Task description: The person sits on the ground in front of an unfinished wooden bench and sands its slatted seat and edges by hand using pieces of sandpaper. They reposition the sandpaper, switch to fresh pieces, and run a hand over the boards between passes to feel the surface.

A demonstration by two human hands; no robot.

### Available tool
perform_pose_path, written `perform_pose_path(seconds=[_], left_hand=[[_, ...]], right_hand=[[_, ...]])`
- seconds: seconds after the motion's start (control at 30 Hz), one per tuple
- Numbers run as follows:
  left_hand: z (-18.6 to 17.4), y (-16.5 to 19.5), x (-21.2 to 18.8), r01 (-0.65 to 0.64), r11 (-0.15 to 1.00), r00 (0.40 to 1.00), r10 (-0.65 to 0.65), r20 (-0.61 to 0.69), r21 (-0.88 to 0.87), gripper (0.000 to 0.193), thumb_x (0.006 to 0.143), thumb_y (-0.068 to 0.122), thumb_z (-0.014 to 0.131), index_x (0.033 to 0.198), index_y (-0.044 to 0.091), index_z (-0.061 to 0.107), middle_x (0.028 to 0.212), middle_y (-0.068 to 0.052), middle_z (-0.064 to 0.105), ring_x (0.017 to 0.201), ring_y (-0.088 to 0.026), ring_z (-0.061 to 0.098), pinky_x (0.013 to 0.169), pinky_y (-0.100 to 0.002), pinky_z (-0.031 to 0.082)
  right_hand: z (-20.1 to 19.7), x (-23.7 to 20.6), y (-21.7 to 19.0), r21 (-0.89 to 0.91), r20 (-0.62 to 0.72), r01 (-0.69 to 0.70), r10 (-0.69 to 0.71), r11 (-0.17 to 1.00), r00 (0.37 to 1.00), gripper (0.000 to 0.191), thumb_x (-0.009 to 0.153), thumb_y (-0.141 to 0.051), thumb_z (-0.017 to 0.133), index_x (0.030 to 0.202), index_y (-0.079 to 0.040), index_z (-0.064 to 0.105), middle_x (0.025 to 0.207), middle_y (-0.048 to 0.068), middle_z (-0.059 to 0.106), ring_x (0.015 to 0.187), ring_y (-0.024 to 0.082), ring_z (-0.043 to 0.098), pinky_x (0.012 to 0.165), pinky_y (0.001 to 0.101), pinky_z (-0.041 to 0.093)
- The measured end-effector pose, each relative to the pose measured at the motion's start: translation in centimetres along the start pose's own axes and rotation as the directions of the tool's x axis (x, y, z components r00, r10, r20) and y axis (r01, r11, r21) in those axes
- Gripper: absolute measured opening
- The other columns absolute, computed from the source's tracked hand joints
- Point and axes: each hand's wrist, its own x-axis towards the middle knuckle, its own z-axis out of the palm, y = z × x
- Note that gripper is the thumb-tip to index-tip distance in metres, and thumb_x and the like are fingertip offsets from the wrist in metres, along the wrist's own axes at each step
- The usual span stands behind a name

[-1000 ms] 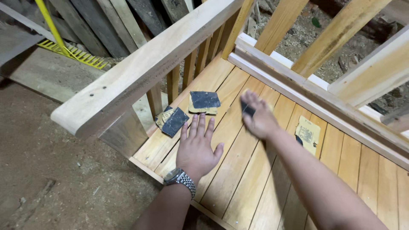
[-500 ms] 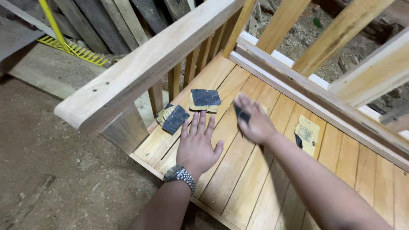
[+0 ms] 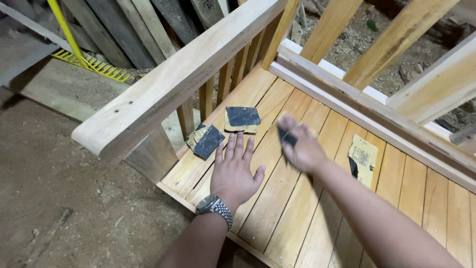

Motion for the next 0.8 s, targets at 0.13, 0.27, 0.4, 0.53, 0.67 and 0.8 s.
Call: perform_pose_path(seconds=[0.13,0.27,0.4,0.53,0.67,0.8], left_hand=[[0.1,0.1,0.0,0.007,1.0,1.0,-0.007,-0.005,0.004,0.08,0.092,0.055,0.044,0.156,0.01,0.029,0.163,-0.018,0.023,0.152,-0.03,0.016,0.121,-0.05,0.007],[0.0,0.2,0.0,0.003,1.0,1.0,-0.003,0.014,0.005,0.08,0.093,0.056,0.043,0.156,0.01,0.03,0.164,-0.018,0.021,0.153,-0.03,0.015,0.121,-0.05,0.007],[0.0,0.2,0.2,0.016,1.0,1.0,-0.016,0.022,-0.001,0.079,0.093,0.056,0.043,0.156,0.01,0.031,0.165,-0.017,0.02,0.153,-0.029,0.014,0.122,-0.05,0.006],[0.1,0.1,0.2,0.014,1.0,1.0,-0.014,0.019,-0.008,0.08,0.092,0.055,0.044,0.157,0.011,0.03,0.165,-0.017,0.02,0.153,-0.03,0.013,0.121,-0.05,0.006],[0.0,0.1,0.1,0.01,1.0,1.0,-0.01,0.021,-0.006,0.08,0.092,0.055,0.045,0.157,0.01,0.029,0.164,-0.018,0.021,0.153,-0.031,0.014,0.12,-0.051,0.006],[-0.4,0.1,0.1,0.019,1.0,0.998,-0.02,0.062,0.013,0.079,0.093,0.056,0.044,0.157,0.011,0.028,0.165,-0.018,0.019,0.154,-0.03,0.013,0.121,-0.051,0.006]], right_hand=[[-0.5,5.7,3.0,-0.072,-0.119,-0.232,0.223,0.97,0.968,0.068,0.095,-0.031,0.047,0.159,-0.01,0.032,0.168,0.018,0.024,0.156,0.032,0.02,0.125,0.0513,0.016],[1.3,3.6,2.1,-0.032,-0.132,-0.211,0.205,0.977,0.97,0.069,0.095,-0.032,0.047,0.159,-0.009,0.033,0.167,0.018,0.026,0.158,0.032,0.02,0.124,0.0523,0.017],[0.6,0.3,2.4,0.021,-0.011,-0.029,0.029,0.999,1.0,0.077,0.09,-0.032,0.048,0.159,-0.006,0.027,0.166,0.018,0.025,0.154,0.033,0.019,0.123,0.0503,0.014],[-0.8,3.8,4.0,-0.063,-0.063,-0.205,0.201,0.977,0.978,0.07,0.092,-0.031,0.045,0.158,-0.012,0.033,0.168,0.016,0.026,0.156,0.032,0.021,0.125,0.0494,0.015],[1.3,4.2,1.5,0.008,-0.179,-0.373,0.369,0.928,0.912,0.072,0.094,-0.034,0.044,0.159,-0.007,0.031,0.167,0.019,0.025,0.156,0.033,0.019,0.125,0.0518,0.013],[2.7,-0.3,-1.5,-0.024,-0.068,-0.186,0.184,0.982,0.981,0.073,0.091,-0.034,0.044,0.158,-0.006,0.029,0.168,0.019,0.021,0.155,0.033,0.016,0.122,0.0523,0.013]])
